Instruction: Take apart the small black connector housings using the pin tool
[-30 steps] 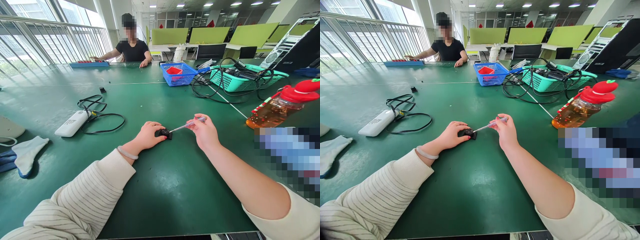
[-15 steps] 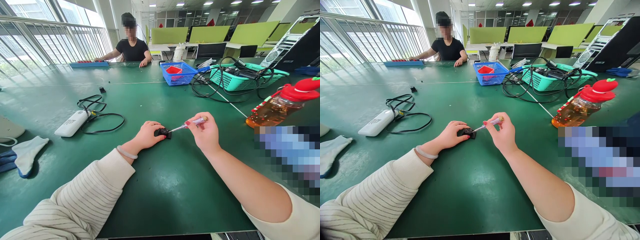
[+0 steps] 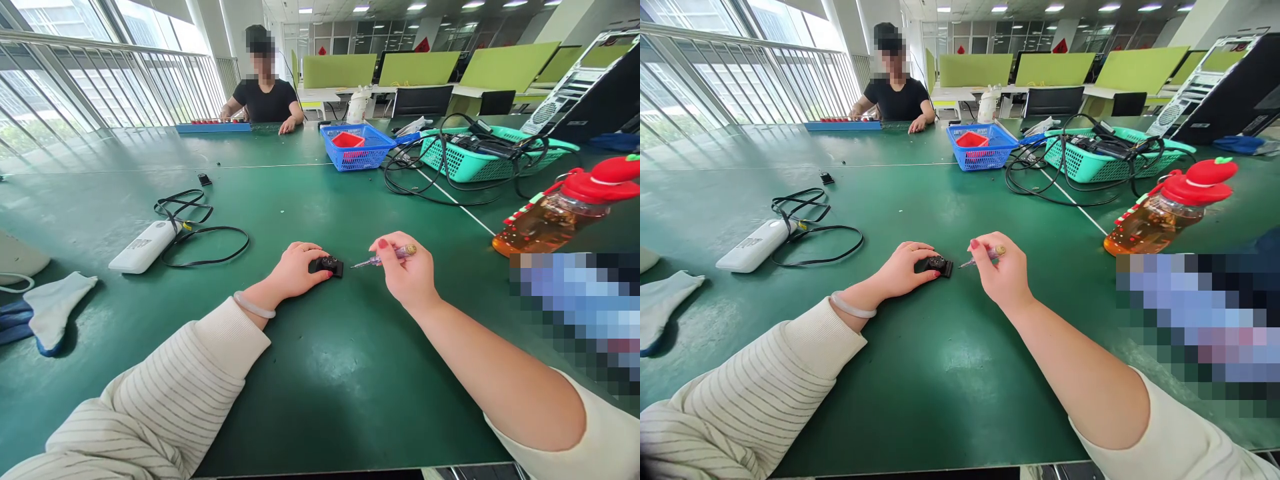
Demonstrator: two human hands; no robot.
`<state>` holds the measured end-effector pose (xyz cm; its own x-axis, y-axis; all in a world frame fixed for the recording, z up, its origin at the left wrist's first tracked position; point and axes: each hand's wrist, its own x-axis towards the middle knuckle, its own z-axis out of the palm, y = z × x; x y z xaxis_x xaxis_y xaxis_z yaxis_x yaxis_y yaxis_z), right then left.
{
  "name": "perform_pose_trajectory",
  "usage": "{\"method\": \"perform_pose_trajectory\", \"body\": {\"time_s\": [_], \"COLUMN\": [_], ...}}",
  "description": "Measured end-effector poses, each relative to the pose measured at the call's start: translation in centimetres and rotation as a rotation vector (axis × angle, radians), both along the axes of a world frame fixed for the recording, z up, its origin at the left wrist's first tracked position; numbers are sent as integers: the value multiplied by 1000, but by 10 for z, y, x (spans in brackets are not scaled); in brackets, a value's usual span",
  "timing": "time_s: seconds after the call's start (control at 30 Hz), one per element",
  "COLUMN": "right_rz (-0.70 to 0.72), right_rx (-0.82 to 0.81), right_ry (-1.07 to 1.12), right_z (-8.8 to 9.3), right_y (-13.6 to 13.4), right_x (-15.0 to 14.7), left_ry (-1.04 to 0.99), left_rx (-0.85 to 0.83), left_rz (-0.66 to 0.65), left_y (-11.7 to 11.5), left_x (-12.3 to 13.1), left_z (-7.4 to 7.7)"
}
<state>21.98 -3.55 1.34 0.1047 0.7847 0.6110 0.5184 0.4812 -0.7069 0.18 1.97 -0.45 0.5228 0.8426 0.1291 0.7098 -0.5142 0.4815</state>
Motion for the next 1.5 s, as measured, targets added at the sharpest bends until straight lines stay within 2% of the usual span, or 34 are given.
{"method": "perform_pose_trajectory", "body": {"time_s": [0.23, 0.4, 0.5, 0.77, 1.0, 1.37, 1.5], "right_rz": [77, 216, 246, 185, 115, 139, 151], "right_rx": [105, 179, 218, 401, 384, 345, 369], "right_ry": [0, -169, -259, -298, -306, -351, -436], "right_z": [4, 5, 4, -3, -4, -1, 2], "right_y": [-10, -14, -16, -14, -12, -14, -15], "right_x": [-4, -9, -12, -13, -12, -12, -13], "left_ry": [8, 12, 11, 7, 10, 4, 1], "left_rx": [10, 26, 29, 43, 29, 53, 52], "left_rz": [-4, 1, 6, 9, 20, 5, 0], "left_y": [0, 0, -1, 0, 0, 1, 1], "left_x": [0, 0, 0, 0, 1, 0, 0], "left_z": [-1, -2, -1, -4, -3, -6, -6]}}
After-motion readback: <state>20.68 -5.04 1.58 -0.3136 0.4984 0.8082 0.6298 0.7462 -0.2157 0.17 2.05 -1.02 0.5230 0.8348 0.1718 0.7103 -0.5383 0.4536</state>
